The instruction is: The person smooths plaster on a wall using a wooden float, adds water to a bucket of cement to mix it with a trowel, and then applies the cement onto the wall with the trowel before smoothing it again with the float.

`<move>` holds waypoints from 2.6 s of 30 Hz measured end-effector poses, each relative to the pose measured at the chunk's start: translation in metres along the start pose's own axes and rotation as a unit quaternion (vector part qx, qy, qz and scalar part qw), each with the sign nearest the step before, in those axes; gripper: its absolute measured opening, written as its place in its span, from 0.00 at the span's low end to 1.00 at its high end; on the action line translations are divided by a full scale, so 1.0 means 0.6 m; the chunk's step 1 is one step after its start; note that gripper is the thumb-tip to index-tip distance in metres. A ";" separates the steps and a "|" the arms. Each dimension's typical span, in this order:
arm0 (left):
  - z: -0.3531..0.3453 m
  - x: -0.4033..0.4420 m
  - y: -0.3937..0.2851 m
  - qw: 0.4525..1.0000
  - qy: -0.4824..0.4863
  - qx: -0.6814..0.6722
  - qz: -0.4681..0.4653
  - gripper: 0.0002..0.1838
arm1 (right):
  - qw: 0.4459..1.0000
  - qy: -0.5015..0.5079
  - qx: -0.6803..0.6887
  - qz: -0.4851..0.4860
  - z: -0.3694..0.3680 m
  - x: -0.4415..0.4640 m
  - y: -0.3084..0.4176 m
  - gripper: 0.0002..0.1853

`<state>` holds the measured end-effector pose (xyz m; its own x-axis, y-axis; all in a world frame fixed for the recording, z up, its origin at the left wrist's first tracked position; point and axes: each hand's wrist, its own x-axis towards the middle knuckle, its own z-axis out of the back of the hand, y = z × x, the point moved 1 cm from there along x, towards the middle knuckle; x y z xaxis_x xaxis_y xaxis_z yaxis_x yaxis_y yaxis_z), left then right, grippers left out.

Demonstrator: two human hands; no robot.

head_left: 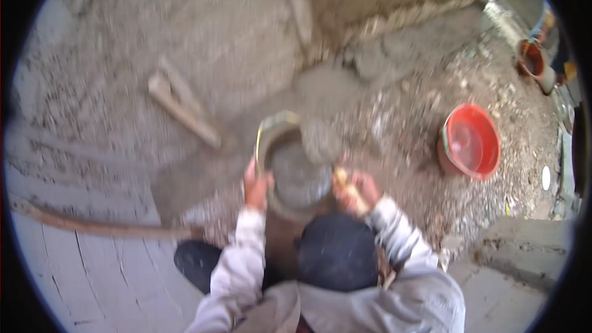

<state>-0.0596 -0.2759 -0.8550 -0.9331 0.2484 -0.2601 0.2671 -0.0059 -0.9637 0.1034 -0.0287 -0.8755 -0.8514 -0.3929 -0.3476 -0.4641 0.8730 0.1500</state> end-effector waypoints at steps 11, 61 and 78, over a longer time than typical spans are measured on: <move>0.011 0.001 0.002 0.998 0.054 -0.007 -0.019 0.43 | 0.655 0.048 -0.126 0.744 -0.312 -0.124 0.166 0.25; 0.013 -0.019 0.001 0.998 0.030 -0.036 -0.037 0.39 | 0.661 -0.002 -0.215 0.719 -0.282 -0.074 0.113 0.23; -0.001 -0.016 -0.001 0.999 0.019 -0.030 -0.026 0.41 | 0.493 -0.251 -0.803 0.220 -0.078 0.013 0.159 0.17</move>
<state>-0.0508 -0.2777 -0.8519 -0.9364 0.2841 -0.2061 0.2332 0.0650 -0.9702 0.0410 0.0378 -0.8204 -0.9755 0.2057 -0.0786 -0.1993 -0.6729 0.7124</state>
